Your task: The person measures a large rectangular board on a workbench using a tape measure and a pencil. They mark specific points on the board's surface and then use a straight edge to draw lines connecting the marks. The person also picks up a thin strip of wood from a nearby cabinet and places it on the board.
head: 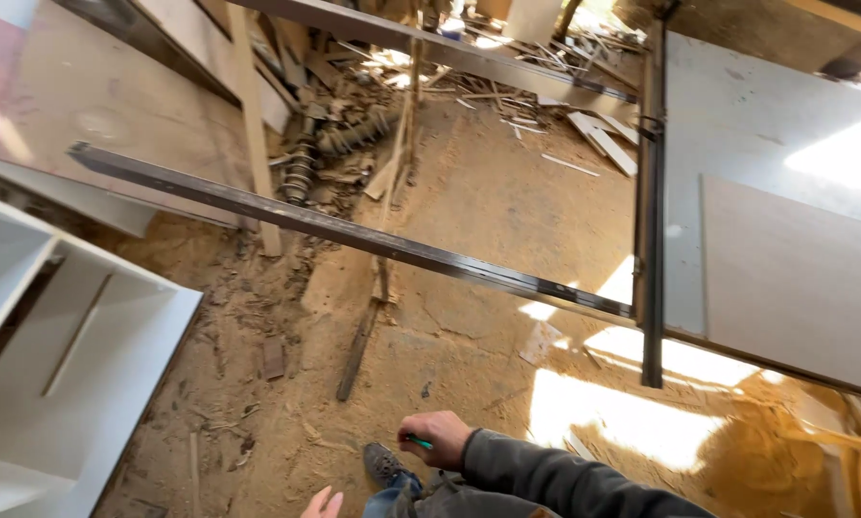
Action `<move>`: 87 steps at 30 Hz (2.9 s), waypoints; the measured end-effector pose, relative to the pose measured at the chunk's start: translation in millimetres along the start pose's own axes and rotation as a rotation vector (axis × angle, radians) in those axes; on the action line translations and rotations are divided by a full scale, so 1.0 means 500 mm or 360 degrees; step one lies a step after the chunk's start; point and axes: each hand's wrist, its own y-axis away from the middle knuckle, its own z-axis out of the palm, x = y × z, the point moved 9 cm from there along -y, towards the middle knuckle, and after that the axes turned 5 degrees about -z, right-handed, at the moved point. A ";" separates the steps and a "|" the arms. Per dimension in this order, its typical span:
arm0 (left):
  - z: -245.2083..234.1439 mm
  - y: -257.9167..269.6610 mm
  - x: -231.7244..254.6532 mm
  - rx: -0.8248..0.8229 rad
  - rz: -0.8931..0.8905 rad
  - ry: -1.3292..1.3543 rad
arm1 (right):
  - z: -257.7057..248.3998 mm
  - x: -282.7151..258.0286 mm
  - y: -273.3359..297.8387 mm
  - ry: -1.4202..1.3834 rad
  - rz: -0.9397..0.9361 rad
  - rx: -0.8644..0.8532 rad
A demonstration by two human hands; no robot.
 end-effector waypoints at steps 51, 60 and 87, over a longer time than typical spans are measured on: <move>0.210 -0.014 0.385 -0.0132 0.0265 -0.0635 | -0.261 0.211 0.391 0.0020 0.0568 0.0666; 0.525 0.141 0.886 -0.0674 0.0675 -0.0891 | -0.381 0.270 0.702 -0.0117 0.0955 0.1207; 1.647 0.748 1.260 -0.1706 0.1491 -0.1563 | -0.512 0.495 1.720 -0.0473 0.1993 0.2260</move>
